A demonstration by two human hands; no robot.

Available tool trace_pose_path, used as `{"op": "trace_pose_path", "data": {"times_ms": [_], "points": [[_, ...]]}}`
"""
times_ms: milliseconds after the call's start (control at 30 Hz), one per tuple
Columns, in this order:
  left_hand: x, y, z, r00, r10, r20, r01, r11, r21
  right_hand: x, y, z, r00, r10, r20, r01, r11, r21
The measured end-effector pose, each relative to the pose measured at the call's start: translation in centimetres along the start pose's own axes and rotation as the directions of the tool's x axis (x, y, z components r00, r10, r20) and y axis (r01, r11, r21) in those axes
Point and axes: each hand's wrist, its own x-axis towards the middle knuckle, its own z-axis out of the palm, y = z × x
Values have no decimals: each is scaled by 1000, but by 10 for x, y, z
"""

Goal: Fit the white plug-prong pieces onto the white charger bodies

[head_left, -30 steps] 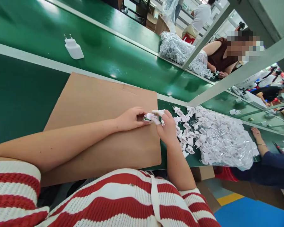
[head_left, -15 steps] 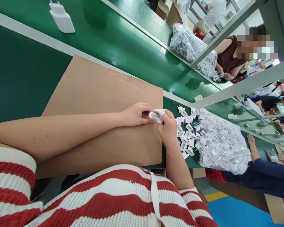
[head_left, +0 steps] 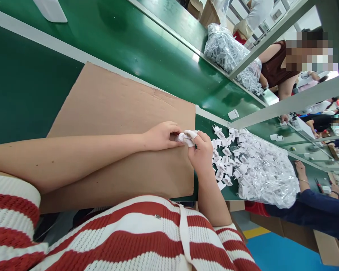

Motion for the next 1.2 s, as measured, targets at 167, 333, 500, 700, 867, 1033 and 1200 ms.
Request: {"op": "trace_pose_path", "data": {"times_ms": [167, 333, 500, 700, 867, 1033, 1200], "points": [[0, -1, 1, 1000, 7, -12, -7, 1000, 3, 0, -9, 1, 1000, -1, -25, -1, 994, -112], [-2, -1, 3, 1000, -13, -27, 14, 999, 36, 0, -17, 4, 999, 32, -42, -40, 979, -200], [-3, -4, 6, 997, 12, -79, -6, 997, 79, 0, -22, 4, 989, 144, 29, -132, 960, -245], [-9, -6, 8, 993, 84, -81, -59, 959, 279, 4, -23, 4, 984, 162, 76, -139, 961, -240], [-16, -8, 5, 979, 202, 14, -175, 812, 557, 4, -20, 10, 982, 179, 62, -166, 970, -176], [-17, -6, -2, 975, 213, 63, -201, 729, 655, 6, -15, 13, 966, 256, 45, -257, 966, 17], [-18, 5, -7, 993, -109, -40, 116, 921, 371, 18, 12, 7, 915, 403, 15, -396, 889, 232]]}}
